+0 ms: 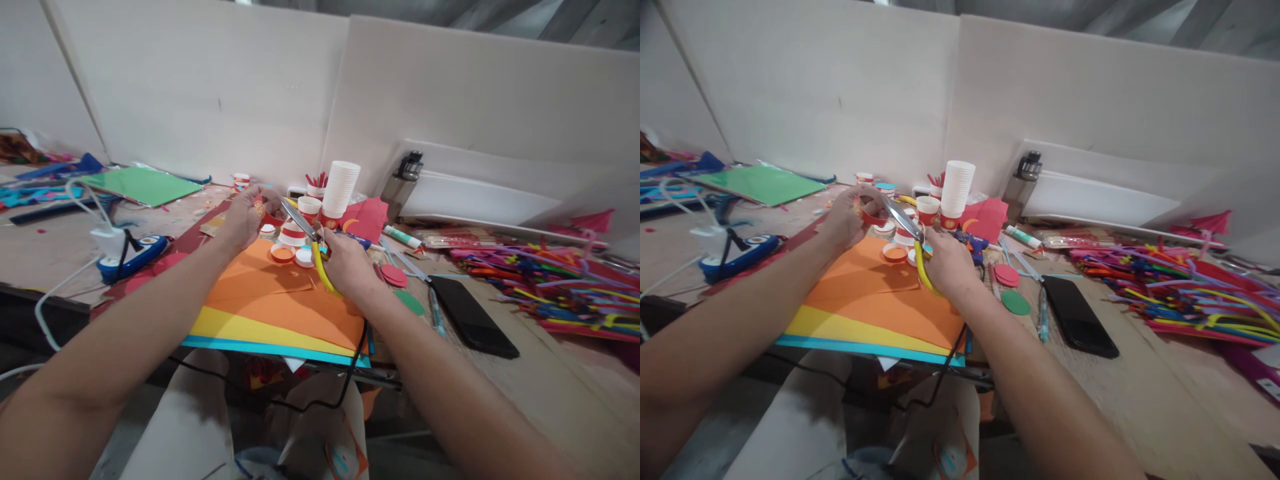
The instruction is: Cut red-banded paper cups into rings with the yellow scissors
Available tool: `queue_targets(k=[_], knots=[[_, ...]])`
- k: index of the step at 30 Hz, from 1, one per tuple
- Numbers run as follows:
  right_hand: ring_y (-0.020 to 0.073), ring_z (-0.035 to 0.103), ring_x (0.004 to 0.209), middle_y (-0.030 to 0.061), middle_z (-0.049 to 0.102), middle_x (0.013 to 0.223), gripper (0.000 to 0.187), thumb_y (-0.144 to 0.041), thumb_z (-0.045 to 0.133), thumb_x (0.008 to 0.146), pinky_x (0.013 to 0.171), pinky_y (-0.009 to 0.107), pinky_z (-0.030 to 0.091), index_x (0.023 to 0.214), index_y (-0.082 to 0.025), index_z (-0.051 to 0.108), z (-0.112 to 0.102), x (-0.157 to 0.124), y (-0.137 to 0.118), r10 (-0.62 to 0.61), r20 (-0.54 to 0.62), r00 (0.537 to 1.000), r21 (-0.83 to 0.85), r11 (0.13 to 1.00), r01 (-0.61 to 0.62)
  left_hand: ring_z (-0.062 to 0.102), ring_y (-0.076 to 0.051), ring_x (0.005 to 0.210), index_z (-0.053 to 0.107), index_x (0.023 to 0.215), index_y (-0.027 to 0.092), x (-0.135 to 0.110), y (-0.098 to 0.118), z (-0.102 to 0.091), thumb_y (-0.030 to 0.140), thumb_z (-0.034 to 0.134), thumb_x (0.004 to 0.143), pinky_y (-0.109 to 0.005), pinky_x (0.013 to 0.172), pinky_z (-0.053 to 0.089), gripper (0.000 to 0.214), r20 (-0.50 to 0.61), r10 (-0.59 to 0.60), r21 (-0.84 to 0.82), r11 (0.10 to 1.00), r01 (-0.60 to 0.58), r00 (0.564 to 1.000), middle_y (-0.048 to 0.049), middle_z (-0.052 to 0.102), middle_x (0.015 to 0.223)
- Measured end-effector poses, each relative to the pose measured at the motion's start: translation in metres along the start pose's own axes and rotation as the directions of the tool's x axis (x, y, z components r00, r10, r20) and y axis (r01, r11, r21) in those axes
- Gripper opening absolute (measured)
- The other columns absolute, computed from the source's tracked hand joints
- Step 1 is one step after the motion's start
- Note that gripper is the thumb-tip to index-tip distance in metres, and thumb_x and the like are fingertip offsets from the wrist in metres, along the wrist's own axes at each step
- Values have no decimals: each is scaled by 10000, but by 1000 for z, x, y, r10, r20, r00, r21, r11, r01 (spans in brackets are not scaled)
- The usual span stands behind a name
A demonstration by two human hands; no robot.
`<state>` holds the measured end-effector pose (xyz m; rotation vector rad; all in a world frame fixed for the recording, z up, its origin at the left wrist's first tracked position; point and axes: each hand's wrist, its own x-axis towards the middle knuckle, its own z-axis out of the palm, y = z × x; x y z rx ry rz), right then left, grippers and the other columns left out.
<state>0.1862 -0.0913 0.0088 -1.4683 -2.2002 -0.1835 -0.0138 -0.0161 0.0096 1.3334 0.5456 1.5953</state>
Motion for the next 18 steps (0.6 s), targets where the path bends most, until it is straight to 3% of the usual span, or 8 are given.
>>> queue_targets(k=[7, 18], knots=[[224, 653, 912, 108, 704, 1040, 344, -231, 499, 890, 703, 278, 417, 1212, -191, 612, 4, 1, 4, -15, 3, 1000, -12, 1000, 15, 552, -78, 564, 558, 655, 141, -6, 5, 10, 204, 797, 641, -202, 542, 467, 248, -4, -78, -28, 997, 78, 997, 17, 566, 631], [228, 672, 871, 110, 731, 984, 356, -228, 487, 893, 672, 267, 396, 1221, -190, 618, 1, 1, 2, -12, 18, 1000, -74, 997, 13, 546, -79, 523, 520, 626, 146, -5, 9, 9, 196, 767, 685, -218, 548, 471, 259, 18, -123, -15, 992, 123, 992, 19, 548, 601]])
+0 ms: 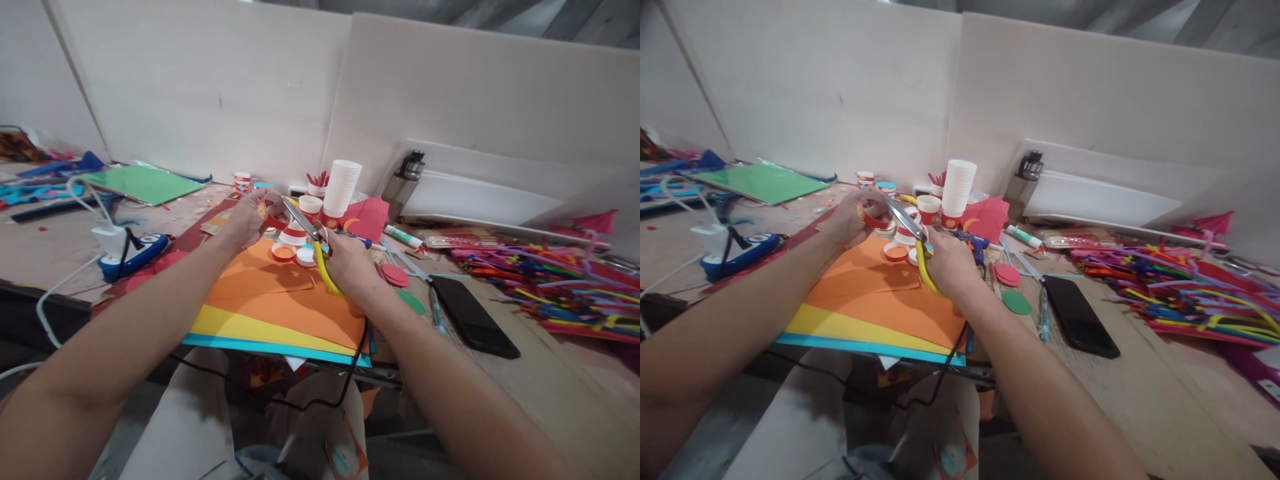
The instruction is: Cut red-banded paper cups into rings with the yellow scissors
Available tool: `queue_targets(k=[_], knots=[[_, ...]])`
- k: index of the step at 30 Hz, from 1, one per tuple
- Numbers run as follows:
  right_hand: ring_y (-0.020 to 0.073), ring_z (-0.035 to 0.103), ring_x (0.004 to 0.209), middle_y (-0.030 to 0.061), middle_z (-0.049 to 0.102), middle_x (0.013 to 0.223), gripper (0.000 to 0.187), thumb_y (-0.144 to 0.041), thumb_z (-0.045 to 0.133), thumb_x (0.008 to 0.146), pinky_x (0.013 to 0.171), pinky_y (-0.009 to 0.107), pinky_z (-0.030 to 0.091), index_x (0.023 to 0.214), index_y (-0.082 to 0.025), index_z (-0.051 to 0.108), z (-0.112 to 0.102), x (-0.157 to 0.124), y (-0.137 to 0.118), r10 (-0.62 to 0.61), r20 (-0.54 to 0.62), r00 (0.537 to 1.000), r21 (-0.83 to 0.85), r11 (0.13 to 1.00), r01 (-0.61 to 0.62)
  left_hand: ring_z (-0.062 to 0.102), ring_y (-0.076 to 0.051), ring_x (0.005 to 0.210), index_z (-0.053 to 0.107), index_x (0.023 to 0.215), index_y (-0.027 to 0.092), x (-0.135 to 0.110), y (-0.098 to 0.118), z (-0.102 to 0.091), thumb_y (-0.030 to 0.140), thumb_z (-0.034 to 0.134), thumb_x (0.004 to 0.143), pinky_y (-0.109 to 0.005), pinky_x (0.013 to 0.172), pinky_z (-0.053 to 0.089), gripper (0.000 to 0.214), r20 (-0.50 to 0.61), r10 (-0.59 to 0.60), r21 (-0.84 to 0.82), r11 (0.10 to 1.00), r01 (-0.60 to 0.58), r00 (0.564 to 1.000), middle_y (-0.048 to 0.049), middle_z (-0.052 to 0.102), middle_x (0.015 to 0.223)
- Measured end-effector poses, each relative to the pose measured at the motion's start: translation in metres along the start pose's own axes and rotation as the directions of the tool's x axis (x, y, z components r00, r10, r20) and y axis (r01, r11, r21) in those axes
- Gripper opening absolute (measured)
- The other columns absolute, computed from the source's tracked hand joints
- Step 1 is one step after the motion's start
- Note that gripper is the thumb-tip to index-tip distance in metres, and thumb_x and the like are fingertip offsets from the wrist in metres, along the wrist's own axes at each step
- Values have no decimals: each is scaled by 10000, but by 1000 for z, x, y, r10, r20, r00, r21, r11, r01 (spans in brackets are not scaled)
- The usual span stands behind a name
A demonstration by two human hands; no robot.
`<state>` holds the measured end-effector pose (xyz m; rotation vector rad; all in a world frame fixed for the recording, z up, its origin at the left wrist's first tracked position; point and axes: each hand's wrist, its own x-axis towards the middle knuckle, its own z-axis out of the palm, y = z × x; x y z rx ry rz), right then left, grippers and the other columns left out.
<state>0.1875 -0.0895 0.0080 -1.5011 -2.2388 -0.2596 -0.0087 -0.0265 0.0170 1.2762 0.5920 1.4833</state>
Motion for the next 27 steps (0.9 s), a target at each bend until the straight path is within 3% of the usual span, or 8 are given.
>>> queue_targets(k=[7, 12, 15, 27], knots=[[221, 676, 851, 101, 738, 966, 352, -229, 464, 898, 675, 264, 404, 1207, -209, 634, 0, -2, 0, -9, -35, 999, 31, 999, 10, 544, -68, 536, 550, 627, 133, 4, -3, -6, 151, 735, 695, -194, 537, 462, 198, 47, 12, 9, 1000, -13, 999, 9, 563, 622], [221, 675, 832, 96, 737, 948, 332, -247, 472, 900, 662, 266, 399, 1184, -214, 641, 1, -2, 1, -2, -46, 999, 39, 999, 3, 571, -73, 557, 575, 723, 150, 8, -5, -13, 218, 741, 726, -185, 525, 455, 179, -50, 94, 28, 995, -93, 994, 11, 599, 670], [222, 669, 854, 94, 732, 963, 317, -272, 482, 910, 669, 265, 403, 1183, -221, 634, 0, -2, -1, 1, -36, 999, 47, 999, 0, 584, -80, 571, 566, 714, 150, 7, -5, -12, 235, 747, 729, -189, 544, 471, 201, -33, 117, 35, 993, -116, 993, 9, 596, 649], [246, 650, 950, 130, 705, 1044, 355, -245, 454, 923, 700, 287, 411, 1243, -178, 593, 1, 0, 1, -6, 4, 1000, -5, 1000, 6, 562, -66, 537, 577, 756, 127, -2, -1, 0, 166, 756, 686, -170, 513, 462, 197, -14, -27, 2, 1000, 28, 1000, 28, 580, 649]])
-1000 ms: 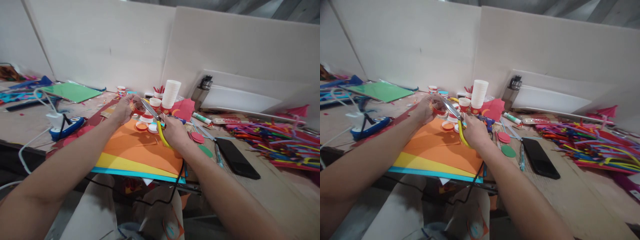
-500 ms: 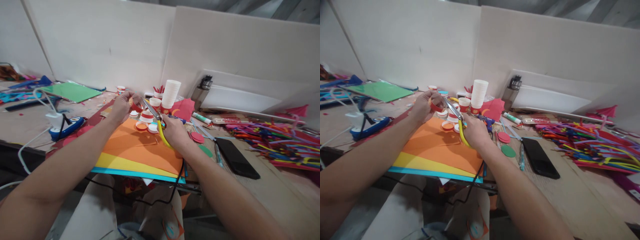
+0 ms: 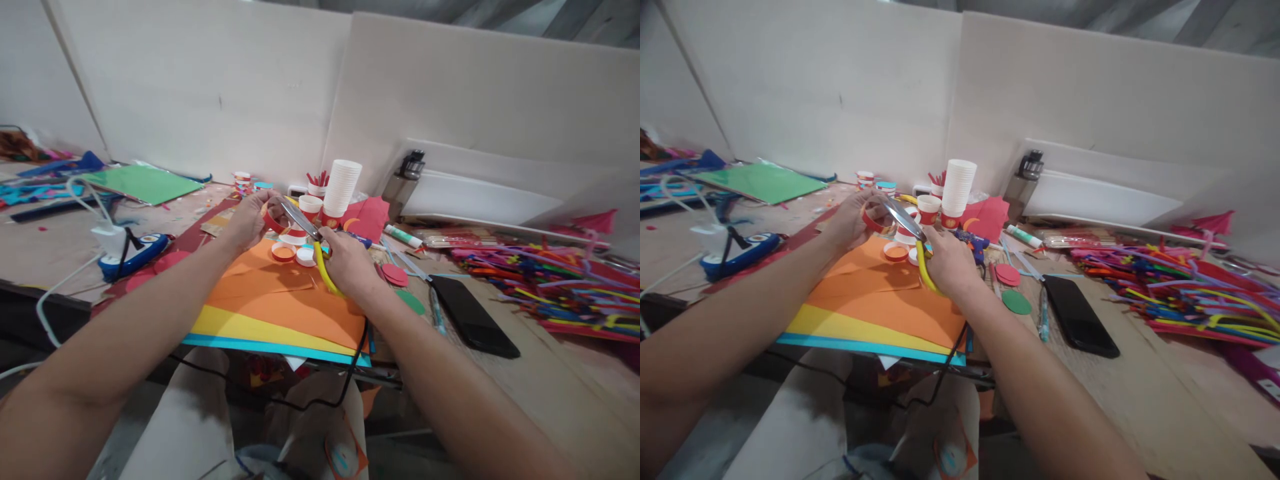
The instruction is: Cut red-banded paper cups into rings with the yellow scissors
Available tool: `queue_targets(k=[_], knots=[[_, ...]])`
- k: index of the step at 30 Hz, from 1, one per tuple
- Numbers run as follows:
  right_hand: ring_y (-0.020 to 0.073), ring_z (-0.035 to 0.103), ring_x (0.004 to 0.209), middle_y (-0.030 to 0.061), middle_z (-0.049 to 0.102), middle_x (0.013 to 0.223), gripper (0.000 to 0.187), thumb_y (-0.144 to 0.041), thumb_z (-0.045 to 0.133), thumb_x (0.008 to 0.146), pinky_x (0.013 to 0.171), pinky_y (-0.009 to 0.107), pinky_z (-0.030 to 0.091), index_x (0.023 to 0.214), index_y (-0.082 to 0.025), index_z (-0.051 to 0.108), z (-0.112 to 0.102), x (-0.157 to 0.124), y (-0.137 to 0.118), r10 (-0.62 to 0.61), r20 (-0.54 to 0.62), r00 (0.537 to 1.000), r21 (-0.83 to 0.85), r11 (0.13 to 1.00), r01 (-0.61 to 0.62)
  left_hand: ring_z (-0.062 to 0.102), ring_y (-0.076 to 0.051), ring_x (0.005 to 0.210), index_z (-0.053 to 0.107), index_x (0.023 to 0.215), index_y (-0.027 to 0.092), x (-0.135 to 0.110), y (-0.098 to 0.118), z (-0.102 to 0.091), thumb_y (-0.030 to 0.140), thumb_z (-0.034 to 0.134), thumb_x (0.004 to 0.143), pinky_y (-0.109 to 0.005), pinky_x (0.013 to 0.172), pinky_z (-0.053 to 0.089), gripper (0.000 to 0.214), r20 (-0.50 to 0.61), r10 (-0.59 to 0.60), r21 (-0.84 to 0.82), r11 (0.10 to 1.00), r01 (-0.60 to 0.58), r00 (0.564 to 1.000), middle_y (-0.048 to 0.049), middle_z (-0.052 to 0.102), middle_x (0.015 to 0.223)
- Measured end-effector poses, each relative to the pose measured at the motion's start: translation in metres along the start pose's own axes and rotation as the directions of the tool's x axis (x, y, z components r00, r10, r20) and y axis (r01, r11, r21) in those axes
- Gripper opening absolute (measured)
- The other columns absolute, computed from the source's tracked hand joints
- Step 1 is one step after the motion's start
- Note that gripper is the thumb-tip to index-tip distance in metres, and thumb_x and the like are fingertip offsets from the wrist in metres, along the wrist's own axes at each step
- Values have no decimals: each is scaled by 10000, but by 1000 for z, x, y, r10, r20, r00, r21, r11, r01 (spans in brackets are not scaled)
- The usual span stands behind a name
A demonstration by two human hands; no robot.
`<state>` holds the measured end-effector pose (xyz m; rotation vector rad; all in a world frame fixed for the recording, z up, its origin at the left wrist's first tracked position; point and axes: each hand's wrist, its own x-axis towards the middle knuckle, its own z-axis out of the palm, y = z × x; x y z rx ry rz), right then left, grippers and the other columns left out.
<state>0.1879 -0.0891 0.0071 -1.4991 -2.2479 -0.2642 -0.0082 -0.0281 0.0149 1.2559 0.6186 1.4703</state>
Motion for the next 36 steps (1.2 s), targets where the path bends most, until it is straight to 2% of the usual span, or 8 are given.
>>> queue_targets(k=[6, 9, 13, 18, 22, 29, 36], knots=[[227, 658, 885, 108, 718, 1001, 335, -246, 457, 919, 662, 273, 385, 1212, -199, 614, -1, 0, -1, -6, -12, 1000, -8, 1000, 6, 541, -66, 530, 563, 693, 126, 2, 1, -1, 171, 746, 699, -168, 490, 422, 188, 19, -31, 10, 999, 31, 999, 20, 561, 619], [220, 662, 851, 96, 727, 963, 322, -258, 453, 923, 653, 272, 377, 1186, -211, 631, -1, -1, -1, -12, -27, 1000, 4, 1000, 12, 546, -71, 553, 569, 639, 125, 4, -2, -4, 183, 777, 672, -178, 522, 436, 219, 50, -8, 12, 1000, 7, 999, 11, 563, 614], [218, 669, 840, 96, 733, 938, 321, -278, 468, 921, 662, 269, 382, 1182, -209, 641, -1, -1, 0, -6, -36, 999, 9, 1000, 6, 559, -82, 568, 578, 628, 125, 5, -3, -7, 215, 752, 721, -200, 564, 463, 216, 76, -9, 50, 999, 6, 997, -7, 589, 628], [220, 671, 834, 100, 733, 938, 317, -276, 473, 914, 657, 268, 385, 1171, -208, 645, -1, -1, 0, 8, -36, 999, 21, 1000, -7, 587, -87, 578, 589, 770, 144, 6, 0, -10, 227, 740, 742, -203, 568, 475, 174, -23, 74, 40, 997, -73, 997, -3, 640, 701], [216, 663, 846, 95, 728, 947, 321, -246, 488, 894, 662, 266, 388, 1174, -210, 641, -1, -1, -1, 19, -27, 999, 36, 999, -18, 600, -105, 580, 569, 753, 154, 7, -1, -12, 239, 719, 761, -219, 570, 490, 172, -33, 123, 62, 991, -121, 992, 1, 625, 662], [214, 646, 857, 92, 707, 1015, 337, -287, 520, 886, 652, 266, 379, 1203, -217, 609, 2, -1, 1, -2, -18, 1000, 60, 998, 3, 586, -87, 552, 547, 722, 143, 6, -3, -8, 174, 686, 747, -234, 603, 511, 145, -54, 54, 104, 993, -48, 997, 22, 587, 656], [232, 645, 932, 118, 700, 1053, 353, -287, 485, 912, 693, 274, 398, 1238, -197, 585, 3, 0, 3, -15, -6, 1000, 18, 1000, 15, 598, -102, 562, 566, 748, 128, 5, -1, -9, 212, 727, 690, -257, 606, 534, 190, -31, 22, 138, 990, -17, 999, 2, 618, 689]])
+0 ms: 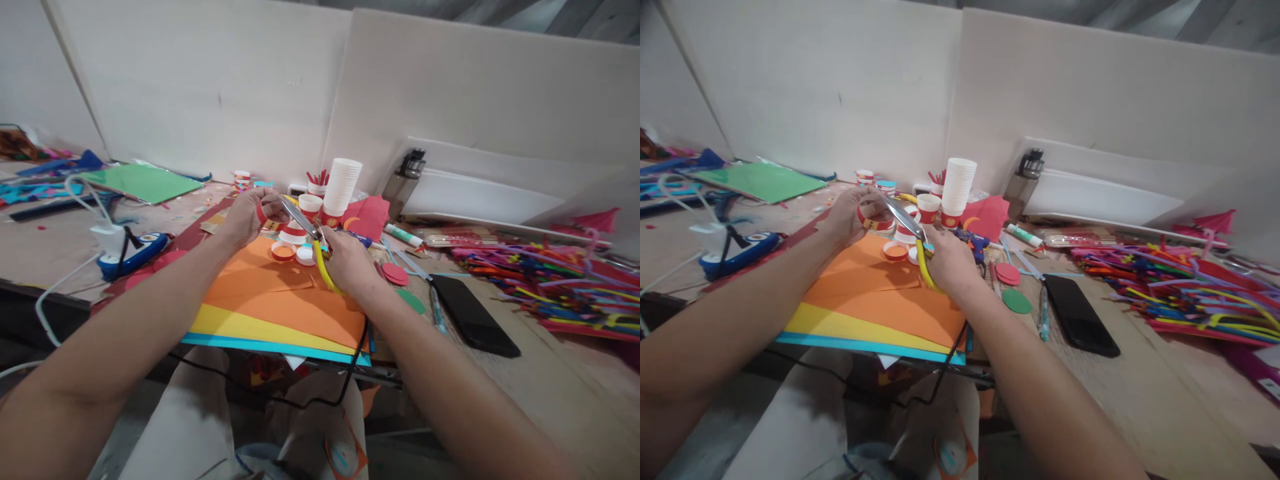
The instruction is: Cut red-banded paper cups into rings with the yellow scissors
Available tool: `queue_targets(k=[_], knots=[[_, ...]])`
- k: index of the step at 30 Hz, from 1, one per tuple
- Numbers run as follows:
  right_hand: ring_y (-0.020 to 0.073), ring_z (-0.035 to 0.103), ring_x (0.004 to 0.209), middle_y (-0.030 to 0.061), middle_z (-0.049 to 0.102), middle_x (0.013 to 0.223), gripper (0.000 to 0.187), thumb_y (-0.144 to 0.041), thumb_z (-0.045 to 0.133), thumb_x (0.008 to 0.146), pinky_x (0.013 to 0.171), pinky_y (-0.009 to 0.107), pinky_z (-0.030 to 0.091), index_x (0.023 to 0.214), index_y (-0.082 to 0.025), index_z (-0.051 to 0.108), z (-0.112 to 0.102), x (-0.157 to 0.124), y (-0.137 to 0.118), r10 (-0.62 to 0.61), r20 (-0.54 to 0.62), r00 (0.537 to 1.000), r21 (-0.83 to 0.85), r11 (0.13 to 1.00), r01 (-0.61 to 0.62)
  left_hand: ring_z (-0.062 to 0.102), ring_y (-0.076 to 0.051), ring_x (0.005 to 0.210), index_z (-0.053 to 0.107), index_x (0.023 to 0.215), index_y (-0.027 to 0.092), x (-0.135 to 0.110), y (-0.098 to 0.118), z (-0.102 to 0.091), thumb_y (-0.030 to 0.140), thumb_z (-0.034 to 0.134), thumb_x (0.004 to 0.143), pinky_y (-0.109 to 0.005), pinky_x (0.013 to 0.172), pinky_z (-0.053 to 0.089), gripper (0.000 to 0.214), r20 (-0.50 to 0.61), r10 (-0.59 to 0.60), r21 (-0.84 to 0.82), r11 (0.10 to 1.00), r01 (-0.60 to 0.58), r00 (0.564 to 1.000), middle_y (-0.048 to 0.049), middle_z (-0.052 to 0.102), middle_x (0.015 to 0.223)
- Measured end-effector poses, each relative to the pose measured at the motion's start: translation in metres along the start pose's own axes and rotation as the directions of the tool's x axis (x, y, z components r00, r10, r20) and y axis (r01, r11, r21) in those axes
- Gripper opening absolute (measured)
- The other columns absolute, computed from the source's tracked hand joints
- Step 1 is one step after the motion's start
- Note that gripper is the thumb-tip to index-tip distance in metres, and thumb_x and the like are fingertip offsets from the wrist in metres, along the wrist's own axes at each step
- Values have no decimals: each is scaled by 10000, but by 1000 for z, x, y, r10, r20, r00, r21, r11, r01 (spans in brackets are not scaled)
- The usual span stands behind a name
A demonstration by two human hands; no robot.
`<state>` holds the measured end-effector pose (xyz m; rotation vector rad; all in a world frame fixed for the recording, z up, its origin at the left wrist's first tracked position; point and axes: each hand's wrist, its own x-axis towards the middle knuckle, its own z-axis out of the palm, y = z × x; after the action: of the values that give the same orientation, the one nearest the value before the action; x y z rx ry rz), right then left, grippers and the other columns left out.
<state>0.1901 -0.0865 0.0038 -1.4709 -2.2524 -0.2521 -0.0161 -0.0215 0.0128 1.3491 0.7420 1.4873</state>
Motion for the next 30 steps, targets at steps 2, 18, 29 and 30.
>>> queue_targets(k=[2, 18, 29, 30], knots=[[234, 646, 935, 116, 705, 1046, 347, -281, 479, 916, 691, 275, 393, 1233, -199, 591, -1, 0, 0, -2, 4, 1000, -11, 1000, 2, 601, -109, 558, 574, 733, 122, 0, 1, 0, 208, 732, 673, -261, 598, 537, 190, 7, -11, 1, 1000, 11, 1000, -6, 622, 675], [229, 661, 853, 120, 729, 997, 345, -281, 436, 943, 665, 275, 375, 1220, -191, 621, -9, 0, -4, -19, 6, 1000, -61, 998, 20, 573, -98, 555, 626, 703, 106, 6, -2, -7, 192, 695, 722, -210, 544, 479, 112, 70, -14, 30, 999, 11, 997, -23, 601, 634], [220, 663, 867, 106, 724, 989, 332, -279, 478, 908, 657, 266, 384, 1194, -199, 627, -4, 0, -2, 12, -21, 1000, 15, 1000, -12, 590, -97, 551, 603, 718, 132, 6, -2, -3, 176, 668, 760, -203, 549, 495, 89, 7, 7, -51, 999, -7, 1000, -2, 615, 630], [222, 662, 875, 107, 720, 1006, 345, -278, 483, 903, 657, 268, 387, 1212, -201, 618, -3, 0, -2, 13, -22, 1000, 20, 1000, -13, 584, -97, 533, 599, 717, 134, 4, -2, 0, 166, 657, 761, -208, 540, 496, 80, 1, -14, -57, 998, 14, 1000, 1, 607, 621]])
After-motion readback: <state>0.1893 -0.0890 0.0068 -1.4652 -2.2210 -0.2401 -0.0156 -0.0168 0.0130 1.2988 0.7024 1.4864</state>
